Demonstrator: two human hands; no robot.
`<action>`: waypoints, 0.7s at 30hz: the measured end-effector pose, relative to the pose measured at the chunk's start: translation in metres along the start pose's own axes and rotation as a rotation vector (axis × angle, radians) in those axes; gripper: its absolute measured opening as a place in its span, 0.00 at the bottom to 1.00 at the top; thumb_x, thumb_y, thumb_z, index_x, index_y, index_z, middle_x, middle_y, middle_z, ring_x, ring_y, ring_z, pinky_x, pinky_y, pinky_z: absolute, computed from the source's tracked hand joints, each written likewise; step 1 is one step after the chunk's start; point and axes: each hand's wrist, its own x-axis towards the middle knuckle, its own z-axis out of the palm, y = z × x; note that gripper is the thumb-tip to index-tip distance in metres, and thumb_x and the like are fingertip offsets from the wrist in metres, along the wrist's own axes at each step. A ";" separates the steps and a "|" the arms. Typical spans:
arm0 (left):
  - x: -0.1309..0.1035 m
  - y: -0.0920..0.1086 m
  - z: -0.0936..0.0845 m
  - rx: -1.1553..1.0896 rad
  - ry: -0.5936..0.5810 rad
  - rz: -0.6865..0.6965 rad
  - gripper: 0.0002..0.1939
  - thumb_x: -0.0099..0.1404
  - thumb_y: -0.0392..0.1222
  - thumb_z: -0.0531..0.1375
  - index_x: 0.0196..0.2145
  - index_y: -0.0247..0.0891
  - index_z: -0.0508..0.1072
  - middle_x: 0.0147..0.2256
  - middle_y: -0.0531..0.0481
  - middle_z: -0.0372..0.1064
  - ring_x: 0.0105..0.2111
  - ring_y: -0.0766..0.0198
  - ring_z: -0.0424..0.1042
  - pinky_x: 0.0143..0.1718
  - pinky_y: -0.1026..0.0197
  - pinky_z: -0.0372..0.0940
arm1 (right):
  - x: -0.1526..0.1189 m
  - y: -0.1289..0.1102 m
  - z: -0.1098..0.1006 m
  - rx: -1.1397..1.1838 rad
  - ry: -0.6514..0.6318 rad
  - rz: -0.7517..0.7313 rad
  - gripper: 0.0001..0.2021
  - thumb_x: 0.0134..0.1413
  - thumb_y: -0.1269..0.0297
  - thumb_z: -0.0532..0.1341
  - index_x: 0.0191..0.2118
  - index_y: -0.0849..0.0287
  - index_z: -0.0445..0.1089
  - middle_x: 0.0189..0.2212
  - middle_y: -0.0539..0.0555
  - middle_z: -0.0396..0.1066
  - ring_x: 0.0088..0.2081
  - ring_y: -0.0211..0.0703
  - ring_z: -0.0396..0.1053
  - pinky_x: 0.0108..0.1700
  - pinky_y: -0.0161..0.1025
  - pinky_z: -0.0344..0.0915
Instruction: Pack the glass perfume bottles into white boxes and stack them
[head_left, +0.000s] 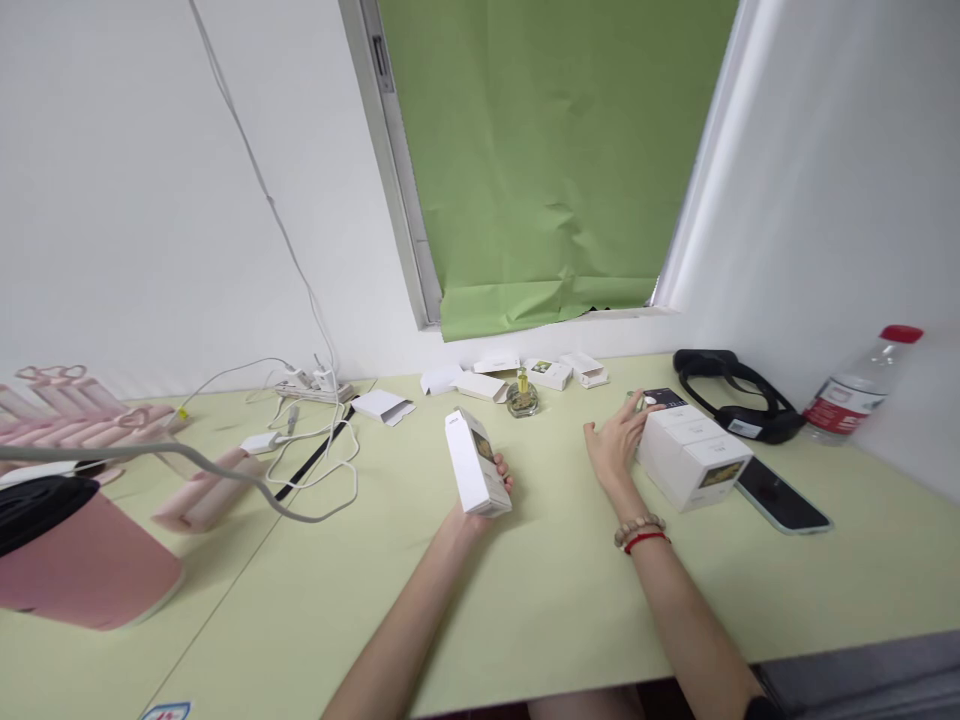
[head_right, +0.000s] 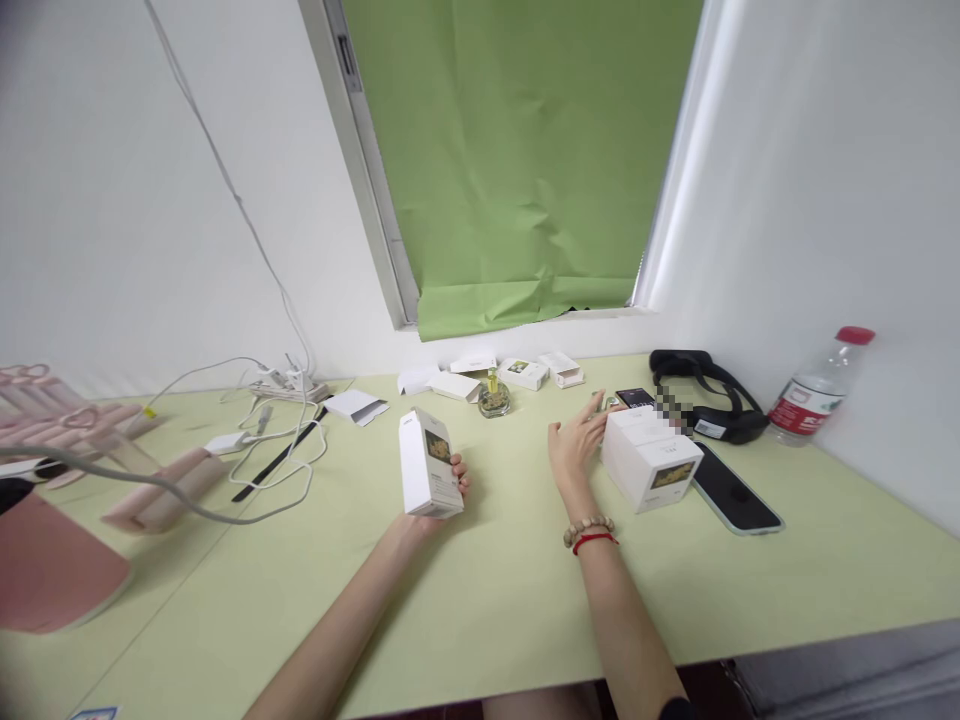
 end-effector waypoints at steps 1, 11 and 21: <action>0.000 0.000 0.000 0.004 -0.002 -0.004 0.12 0.53 0.45 0.62 0.30 0.35 0.67 0.25 0.51 0.66 0.26 0.66 0.69 0.29 0.64 0.66 | 0.000 0.000 0.000 -0.004 -0.004 0.000 0.47 0.41 0.68 0.59 0.63 0.73 0.31 0.62 0.75 0.22 0.61 0.67 0.40 0.57 0.54 0.47; 0.003 -0.001 0.001 -0.007 0.032 -0.009 0.13 0.51 0.46 0.63 0.29 0.36 0.65 0.24 0.52 0.64 0.24 0.66 0.68 0.27 0.64 0.66 | -0.006 0.009 0.007 -0.085 -0.076 -0.009 0.48 0.37 0.67 0.62 0.63 0.66 0.34 0.62 0.73 0.21 0.62 0.68 0.36 0.55 0.55 0.52; 0.000 0.001 0.005 -0.010 0.076 0.014 0.12 0.53 0.45 0.61 0.29 0.36 0.64 0.24 0.51 0.63 0.25 0.66 0.67 0.27 0.64 0.65 | 0.003 0.022 0.023 0.038 0.020 0.094 0.42 0.43 0.66 0.57 0.62 0.69 0.36 0.61 0.73 0.38 0.61 0.62 0.41 0.58 0.54 0.47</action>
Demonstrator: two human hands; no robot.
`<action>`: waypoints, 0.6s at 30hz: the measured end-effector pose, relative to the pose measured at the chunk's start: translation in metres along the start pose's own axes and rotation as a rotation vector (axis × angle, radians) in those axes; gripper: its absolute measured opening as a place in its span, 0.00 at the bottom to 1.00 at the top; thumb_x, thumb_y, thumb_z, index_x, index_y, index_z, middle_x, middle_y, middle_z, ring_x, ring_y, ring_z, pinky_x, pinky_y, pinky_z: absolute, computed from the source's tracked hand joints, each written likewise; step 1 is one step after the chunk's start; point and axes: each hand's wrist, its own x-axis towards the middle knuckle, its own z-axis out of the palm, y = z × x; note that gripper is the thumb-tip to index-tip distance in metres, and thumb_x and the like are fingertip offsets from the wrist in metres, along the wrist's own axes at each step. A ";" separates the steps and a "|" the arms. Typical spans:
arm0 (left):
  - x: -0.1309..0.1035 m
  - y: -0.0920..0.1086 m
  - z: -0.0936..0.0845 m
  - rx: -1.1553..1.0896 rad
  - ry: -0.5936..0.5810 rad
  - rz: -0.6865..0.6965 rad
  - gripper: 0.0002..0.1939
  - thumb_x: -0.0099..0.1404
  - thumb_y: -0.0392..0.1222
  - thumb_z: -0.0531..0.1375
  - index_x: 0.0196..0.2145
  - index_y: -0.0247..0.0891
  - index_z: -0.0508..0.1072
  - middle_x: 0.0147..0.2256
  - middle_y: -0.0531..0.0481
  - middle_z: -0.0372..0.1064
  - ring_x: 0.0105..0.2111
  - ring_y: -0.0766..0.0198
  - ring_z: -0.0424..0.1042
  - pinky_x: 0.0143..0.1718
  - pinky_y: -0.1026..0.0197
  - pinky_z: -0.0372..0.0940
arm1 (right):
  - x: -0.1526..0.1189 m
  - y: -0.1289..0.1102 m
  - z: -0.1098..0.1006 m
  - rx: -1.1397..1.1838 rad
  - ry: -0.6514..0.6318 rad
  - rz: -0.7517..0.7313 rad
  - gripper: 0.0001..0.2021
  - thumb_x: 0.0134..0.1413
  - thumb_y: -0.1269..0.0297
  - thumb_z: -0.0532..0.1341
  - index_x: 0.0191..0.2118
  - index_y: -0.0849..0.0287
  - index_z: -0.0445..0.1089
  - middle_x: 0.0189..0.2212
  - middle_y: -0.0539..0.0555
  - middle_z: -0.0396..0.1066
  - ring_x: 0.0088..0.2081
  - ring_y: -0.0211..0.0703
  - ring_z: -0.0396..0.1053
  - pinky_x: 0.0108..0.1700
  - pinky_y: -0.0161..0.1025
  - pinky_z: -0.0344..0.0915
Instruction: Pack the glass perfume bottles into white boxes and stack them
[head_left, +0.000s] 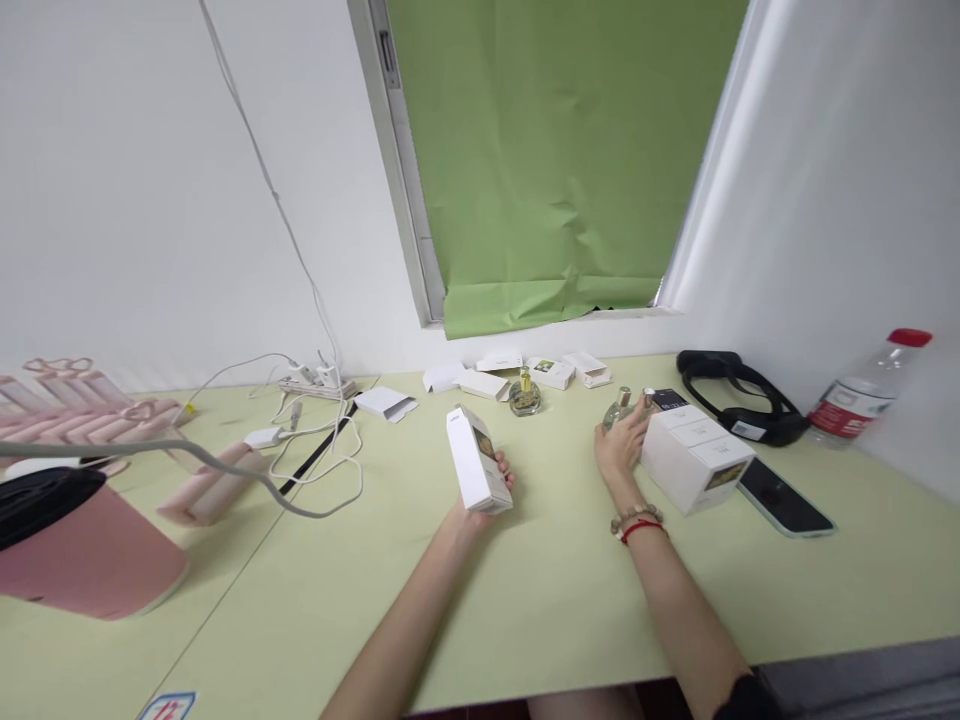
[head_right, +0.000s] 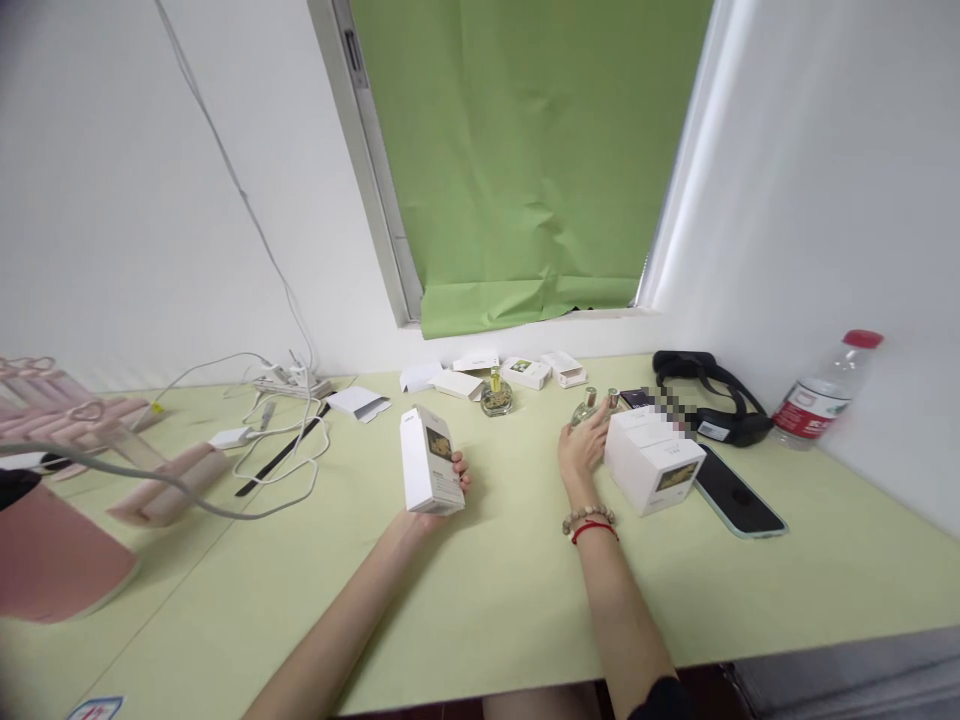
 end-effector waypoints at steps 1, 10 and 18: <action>-0.001 0.000 0.000 0.001 0.010 0.001 0.11 0.53 0.45 0.61 0.29 0.36 0.64 0.24 0.52 0.63 0.25 0.66 0.67 0.26 0.64 0.65 | 0.002 0.002 0.002 0.032 0.008 0.030 0.43 0.42 0.65 0.58 0.62 0.69 0.35 0.60 0.73 0.41 0.61 0.62 0.43 0.58 0.54 0.46; 0.000 -0.001 -0.001 -0.004 0.008 -0.002 0.12 0.51 0.42 0.62 0.30 0.35 0.64 0.24 0.51 0.64 0.24 0.65 0.69 0.26 0.64 0.66 | 0.011 0.017 0.007 0.267 -0.038 0.023 0.42 0.42 0.65 0.56 0.61 0.72 0.34 0.59 0.71 0.45 0.60 0.55 0.46 0.57 0.47 0.49; 0.002 -0.002 -0.001 -0.008 0.010 0.000 0.11 0.52 0.44 0.61 0.29 0.36 0.64 0.23 0.52 0.63 0.23 0.66 0.68 0.25 0.65 0.66 | 0.008 0.015 0.017 0.338 -0.175 -0.075 0.34 0.42 0.60 0.55 0.57 0.65 0.50 0.53 0.64 0.59 0.54 0.52 0.58 0.52 0.46 0.55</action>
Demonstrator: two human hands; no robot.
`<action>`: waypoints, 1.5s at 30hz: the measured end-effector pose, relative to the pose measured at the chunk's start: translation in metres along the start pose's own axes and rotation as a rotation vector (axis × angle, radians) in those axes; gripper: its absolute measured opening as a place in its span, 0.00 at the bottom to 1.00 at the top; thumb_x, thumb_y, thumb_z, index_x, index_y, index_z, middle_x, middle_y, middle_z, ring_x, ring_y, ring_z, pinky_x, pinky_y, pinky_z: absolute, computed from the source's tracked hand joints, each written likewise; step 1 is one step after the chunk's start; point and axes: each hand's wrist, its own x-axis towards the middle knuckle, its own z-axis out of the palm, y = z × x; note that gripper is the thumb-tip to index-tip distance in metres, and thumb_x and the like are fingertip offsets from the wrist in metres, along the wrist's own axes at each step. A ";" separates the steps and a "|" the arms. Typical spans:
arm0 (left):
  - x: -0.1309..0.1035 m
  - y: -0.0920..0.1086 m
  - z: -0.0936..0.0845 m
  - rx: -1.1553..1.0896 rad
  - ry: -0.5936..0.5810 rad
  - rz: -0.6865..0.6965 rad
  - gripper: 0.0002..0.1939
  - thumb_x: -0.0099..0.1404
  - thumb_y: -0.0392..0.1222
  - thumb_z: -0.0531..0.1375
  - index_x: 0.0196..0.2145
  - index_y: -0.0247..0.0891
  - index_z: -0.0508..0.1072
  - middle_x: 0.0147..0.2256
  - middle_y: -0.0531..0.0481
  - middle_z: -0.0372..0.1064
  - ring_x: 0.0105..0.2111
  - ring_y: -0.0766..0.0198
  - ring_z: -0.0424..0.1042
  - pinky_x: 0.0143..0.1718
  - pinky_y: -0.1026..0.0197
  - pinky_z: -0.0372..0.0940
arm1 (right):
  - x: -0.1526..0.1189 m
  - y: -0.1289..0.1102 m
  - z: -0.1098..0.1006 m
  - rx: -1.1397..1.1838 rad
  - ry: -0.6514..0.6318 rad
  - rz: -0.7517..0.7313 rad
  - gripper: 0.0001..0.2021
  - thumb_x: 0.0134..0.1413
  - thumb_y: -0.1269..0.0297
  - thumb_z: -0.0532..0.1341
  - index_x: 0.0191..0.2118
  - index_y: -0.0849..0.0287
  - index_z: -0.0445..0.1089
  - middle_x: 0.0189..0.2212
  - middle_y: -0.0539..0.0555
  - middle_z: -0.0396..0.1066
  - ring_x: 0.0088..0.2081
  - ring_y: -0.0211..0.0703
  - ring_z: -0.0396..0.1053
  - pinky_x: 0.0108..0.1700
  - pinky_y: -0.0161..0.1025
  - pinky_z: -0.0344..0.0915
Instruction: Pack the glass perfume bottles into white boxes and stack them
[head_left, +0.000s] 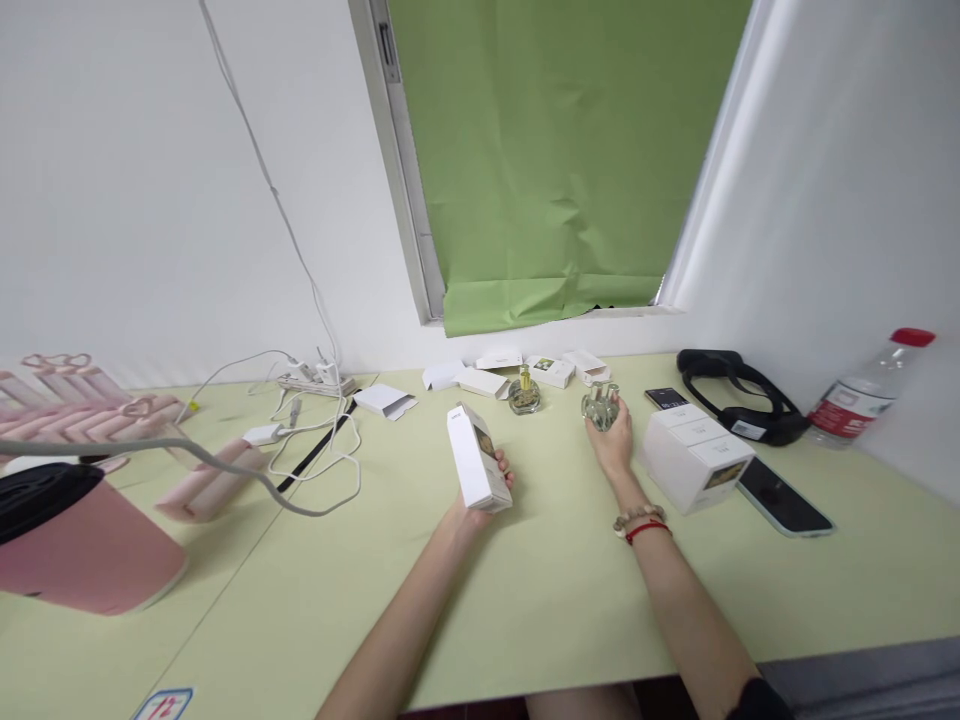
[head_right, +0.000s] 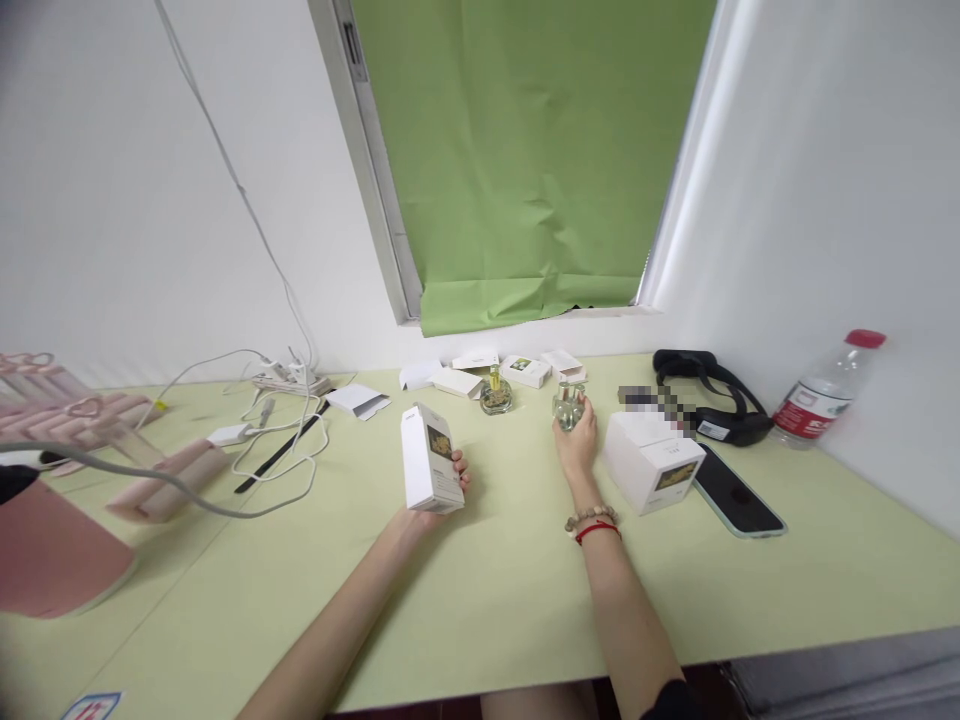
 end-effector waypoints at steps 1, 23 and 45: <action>-0.001 0.000 0.000 -0.001 0.001 0.001 0.10 0.53 0.43 0.61 0.29 0.36 0.64 0.24 0.52 0.63 0.23 0.66 0.68 0.25 0.65 0.66 | -0.001 -0.001 0.001 0.016 -0.026 -0.002 0.34 0.42 0.60 0.56 0.57 0.65 0.51 0.53 0.64 0.60 0.53 0.52 0.58 0.52 0.45 0.55; -0.003 0.000 0.009 0.020 0.080 -0.002 0.09 0.54 0.43 0.59 0.28 0.35 0.63 0.22 0.51 0.64 0.21 0.65 0.68 0.23 0.64 0.65 | -0.002 -0.008 -0.004 -0.118 0.091 0.110 0.36 0.38 0.58 0.59 0.56 0.65 0.53 0.51 0.65 0.63 0.50 0.56 0.62 0.49 0.47 0.58; -0.004 -0.002 0.006 0.017 0.121 -0.005 0.08 0.55 0.41 0.59 0.28 0.34 0.65 0.22 0.52 0.62 0.22 0.67 0.67 0.24 0.65 0.66 | 0.002 0.004 0.010 0.047 -0.059 0.016 0.38 0.43 0.61 0.55 0.60 0.72 0.44 0.55 0.71 0.54 0.56 0.58 0.52 0.54 0.51 0.54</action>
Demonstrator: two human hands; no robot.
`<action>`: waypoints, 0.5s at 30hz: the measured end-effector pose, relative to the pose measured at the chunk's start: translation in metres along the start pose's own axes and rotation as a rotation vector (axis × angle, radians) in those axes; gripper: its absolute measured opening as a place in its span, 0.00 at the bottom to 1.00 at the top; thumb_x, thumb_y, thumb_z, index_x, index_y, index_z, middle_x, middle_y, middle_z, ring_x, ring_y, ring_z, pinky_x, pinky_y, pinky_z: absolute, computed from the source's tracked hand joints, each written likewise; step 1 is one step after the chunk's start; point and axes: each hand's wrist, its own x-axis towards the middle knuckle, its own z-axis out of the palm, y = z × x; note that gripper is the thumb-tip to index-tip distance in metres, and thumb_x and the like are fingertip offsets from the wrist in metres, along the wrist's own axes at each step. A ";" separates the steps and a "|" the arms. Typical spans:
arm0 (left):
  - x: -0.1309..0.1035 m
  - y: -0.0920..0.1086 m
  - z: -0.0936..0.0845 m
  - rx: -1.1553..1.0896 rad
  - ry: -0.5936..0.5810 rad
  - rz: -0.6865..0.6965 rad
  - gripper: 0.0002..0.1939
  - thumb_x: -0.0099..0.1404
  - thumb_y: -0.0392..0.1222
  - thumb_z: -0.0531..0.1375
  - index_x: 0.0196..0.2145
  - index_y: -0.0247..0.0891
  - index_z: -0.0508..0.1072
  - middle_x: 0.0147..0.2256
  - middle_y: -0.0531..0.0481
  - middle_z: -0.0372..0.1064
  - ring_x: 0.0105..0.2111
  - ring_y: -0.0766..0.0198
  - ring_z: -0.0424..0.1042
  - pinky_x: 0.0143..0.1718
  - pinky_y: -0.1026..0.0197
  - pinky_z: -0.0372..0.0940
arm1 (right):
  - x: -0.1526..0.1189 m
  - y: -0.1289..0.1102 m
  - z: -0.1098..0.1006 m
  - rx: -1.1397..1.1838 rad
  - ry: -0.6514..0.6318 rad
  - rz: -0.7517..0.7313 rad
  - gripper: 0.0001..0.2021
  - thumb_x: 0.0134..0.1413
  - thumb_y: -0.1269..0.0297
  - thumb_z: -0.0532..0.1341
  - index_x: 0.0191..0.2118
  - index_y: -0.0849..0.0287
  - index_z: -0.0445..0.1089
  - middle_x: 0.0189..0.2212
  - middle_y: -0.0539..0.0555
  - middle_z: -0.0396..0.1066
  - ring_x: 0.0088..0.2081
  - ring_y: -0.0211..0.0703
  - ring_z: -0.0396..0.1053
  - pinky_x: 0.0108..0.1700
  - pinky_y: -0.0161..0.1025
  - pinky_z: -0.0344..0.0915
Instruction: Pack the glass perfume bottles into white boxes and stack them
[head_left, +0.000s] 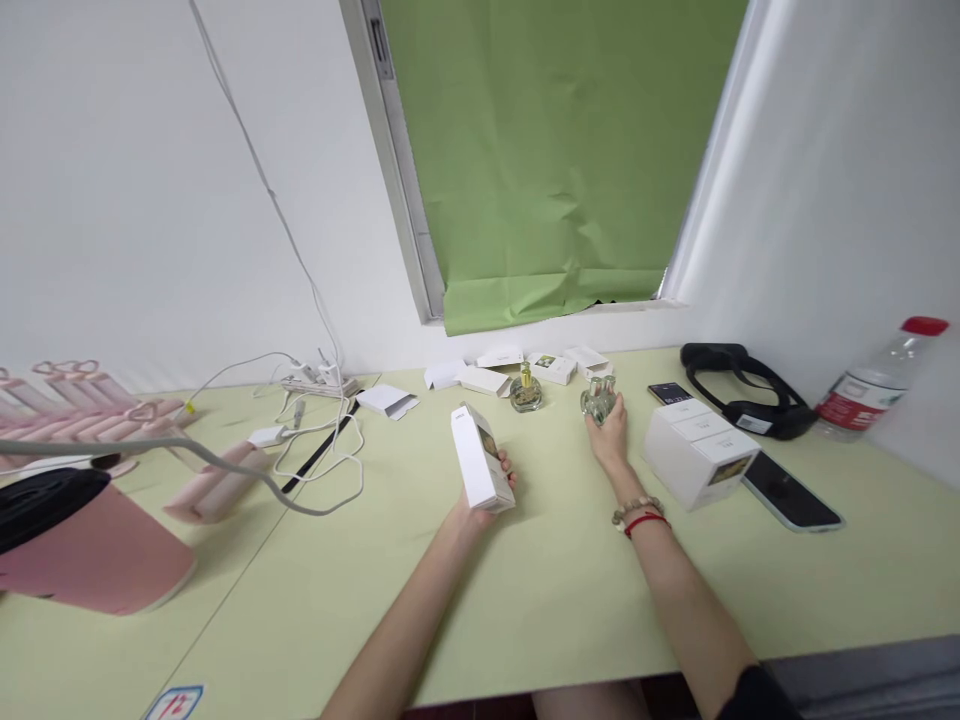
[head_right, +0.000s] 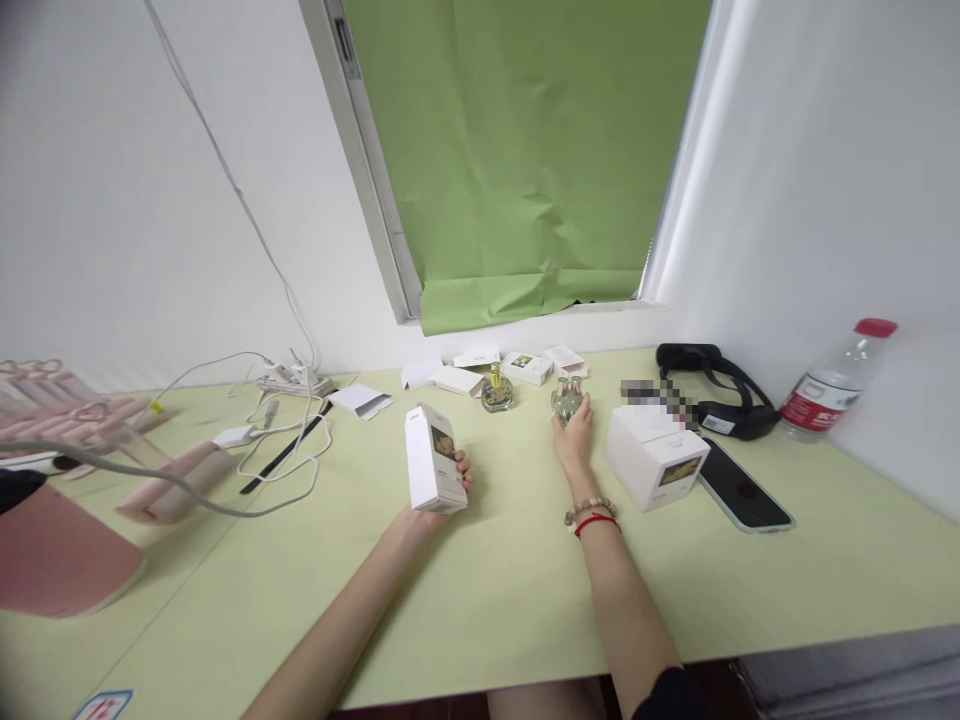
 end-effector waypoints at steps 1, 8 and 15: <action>-0.001 0.000 0.000 -0.006 0.005 0.004 0.07 0.55 0.41 0.58 0.29 0.34 0.65 0.23 0.52 0.62 0.23 0.67 0.67 0.24 0.65 0.66 | 0.000 0.000 -0.001 -0.008 0.012 0.008 0.38 0.44 0.61 0.55 0.60 0.73 0.44 0.55 0.72 0.53 0.56 0.58 0.52 0.54 0.51 0.53; 0.000 -0.003 0.002 -0.063 0.034 0.030 0.08 0.54 0.40 0.60 0.29 0.35 0.65 0.24 0.51 0.62 0.23 0.67 0.66 0.23 0.65 0.66 | 0.001 0.003 -0.004 -0.044 0.053 0.041 0.39 0.44 0.59 0.54 0.61 0.72 0.43 0.55 0.71 0.54 0.56 0.58 0.54 0.54 0.47 0.54; 0.003 -0.005 0.001 -0.081 0.069 0.062 0.09 0.54 0.41 0.60 0.28 0.35 0.65 0.25 0.51 0.61 0.23 0.68 0.65 0.22 0.65 0.65 | 0.004 0.010 0.000 0.015 0.047 0.026 0.38 0.45 0.58 0.54 0.61 0.69 0.43 0.57 0.68 0.53 0.57 0.56 0.53 0.55 0.47 0.53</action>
